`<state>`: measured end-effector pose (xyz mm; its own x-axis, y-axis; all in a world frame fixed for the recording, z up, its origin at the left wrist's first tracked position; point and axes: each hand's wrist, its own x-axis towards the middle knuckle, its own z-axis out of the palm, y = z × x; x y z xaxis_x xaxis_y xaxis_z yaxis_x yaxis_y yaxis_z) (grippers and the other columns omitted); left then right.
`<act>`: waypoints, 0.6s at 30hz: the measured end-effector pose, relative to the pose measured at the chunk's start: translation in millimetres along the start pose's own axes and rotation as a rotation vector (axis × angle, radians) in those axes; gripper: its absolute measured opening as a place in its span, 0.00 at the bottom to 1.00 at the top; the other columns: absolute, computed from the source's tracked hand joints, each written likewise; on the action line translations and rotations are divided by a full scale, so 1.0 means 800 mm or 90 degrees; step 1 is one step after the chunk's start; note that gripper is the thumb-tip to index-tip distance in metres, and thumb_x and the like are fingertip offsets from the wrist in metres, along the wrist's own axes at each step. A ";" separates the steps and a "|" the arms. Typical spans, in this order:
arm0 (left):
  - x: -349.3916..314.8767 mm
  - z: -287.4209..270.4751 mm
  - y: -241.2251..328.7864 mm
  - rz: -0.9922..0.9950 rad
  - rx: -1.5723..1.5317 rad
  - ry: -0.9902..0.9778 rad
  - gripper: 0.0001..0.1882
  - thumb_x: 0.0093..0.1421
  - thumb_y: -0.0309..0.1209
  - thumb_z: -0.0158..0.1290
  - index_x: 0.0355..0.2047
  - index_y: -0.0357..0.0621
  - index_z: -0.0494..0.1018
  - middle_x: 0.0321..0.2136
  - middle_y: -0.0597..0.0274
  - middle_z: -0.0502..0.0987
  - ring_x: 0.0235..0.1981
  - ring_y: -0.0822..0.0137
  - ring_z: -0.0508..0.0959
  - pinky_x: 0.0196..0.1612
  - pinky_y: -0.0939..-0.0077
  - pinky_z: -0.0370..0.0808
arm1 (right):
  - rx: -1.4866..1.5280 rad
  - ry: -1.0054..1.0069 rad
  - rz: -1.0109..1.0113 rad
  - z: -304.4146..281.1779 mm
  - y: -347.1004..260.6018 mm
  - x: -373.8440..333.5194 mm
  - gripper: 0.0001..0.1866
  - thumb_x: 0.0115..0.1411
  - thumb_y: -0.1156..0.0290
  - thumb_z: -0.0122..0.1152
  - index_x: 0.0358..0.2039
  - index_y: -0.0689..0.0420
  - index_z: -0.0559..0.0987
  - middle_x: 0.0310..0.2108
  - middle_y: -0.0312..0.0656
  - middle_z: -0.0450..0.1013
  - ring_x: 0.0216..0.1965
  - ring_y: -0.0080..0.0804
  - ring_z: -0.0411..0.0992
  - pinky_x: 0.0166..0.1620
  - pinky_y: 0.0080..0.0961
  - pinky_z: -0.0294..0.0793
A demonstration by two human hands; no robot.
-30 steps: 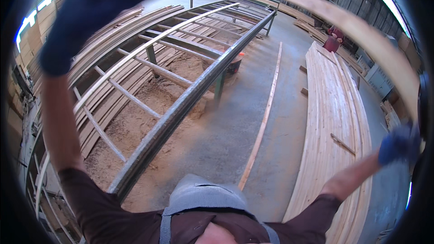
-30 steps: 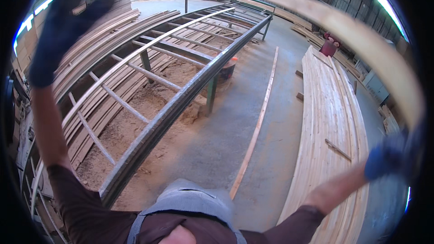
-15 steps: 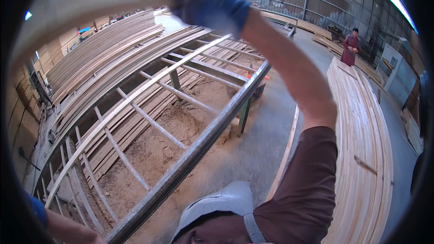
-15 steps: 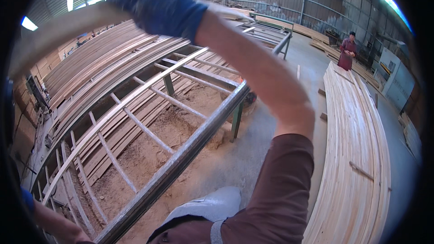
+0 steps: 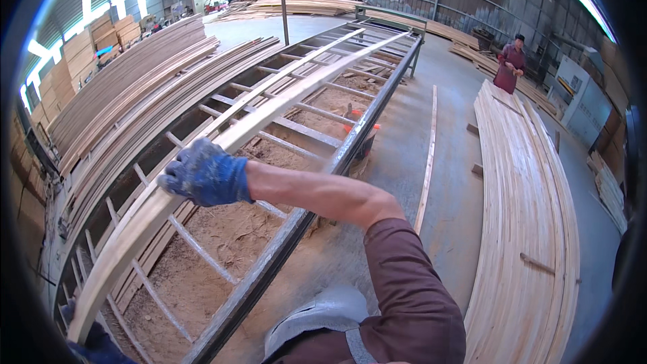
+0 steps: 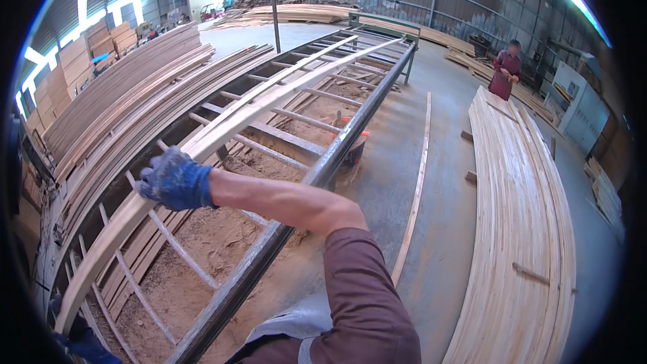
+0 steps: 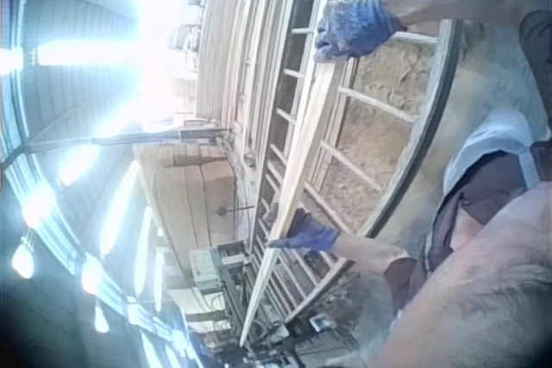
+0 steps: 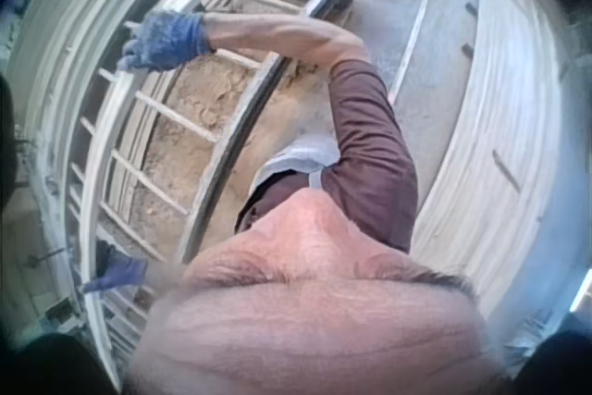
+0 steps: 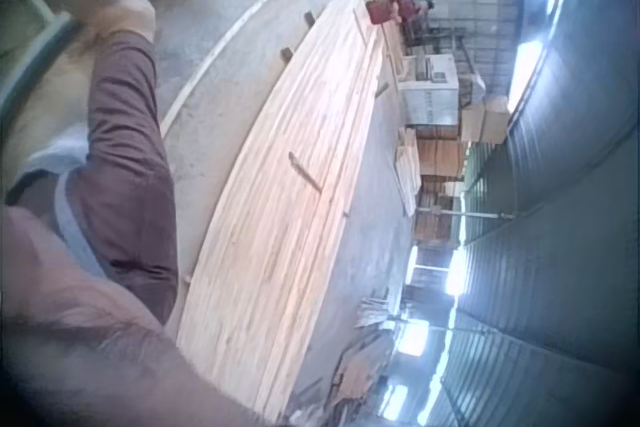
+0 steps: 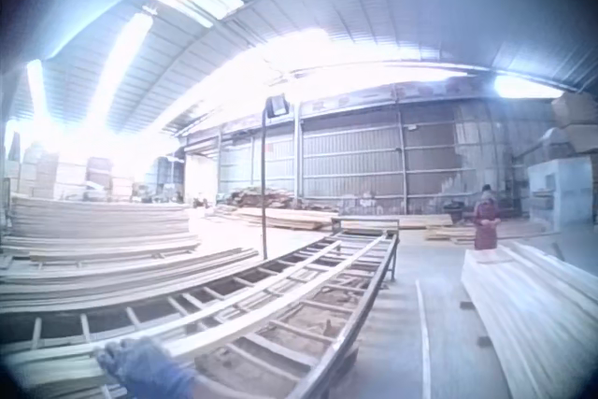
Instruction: The person measures and places wooden planks onto a metal frame, then uses a brush to apply a white substance to the assembled planks. The person repeatedly picks up planks, aligns them on the frame, and brushes the surface.
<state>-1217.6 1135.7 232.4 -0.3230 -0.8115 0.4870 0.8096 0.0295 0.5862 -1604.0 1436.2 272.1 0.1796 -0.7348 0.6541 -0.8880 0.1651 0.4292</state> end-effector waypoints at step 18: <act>-0.152 -0.206 -0.329 -0.534 0.087 0.399 0.34 0.63 0.60 0.50 0.58 0.47 0.68 0.46 0.55 0.79 0.45 0.56 0.80 0.45 0.62 0.81 | 0.377 -0.413 0.256 0.281 -0.021 -0.257 0.15 0.43 0.56 0.71 0.26 0.50 0.79 0.27 0.43 0.75 0.34 0.50 0.76 0.37 0.48 0.73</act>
<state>-1310.7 1130.5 -87.2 -0.4109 -0.7575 -0.5073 0.3699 -0.6471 0.6667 -1721.3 1436.8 -9.5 -0.2960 -0.9454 0.1364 -0.9333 0.2559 -0.2519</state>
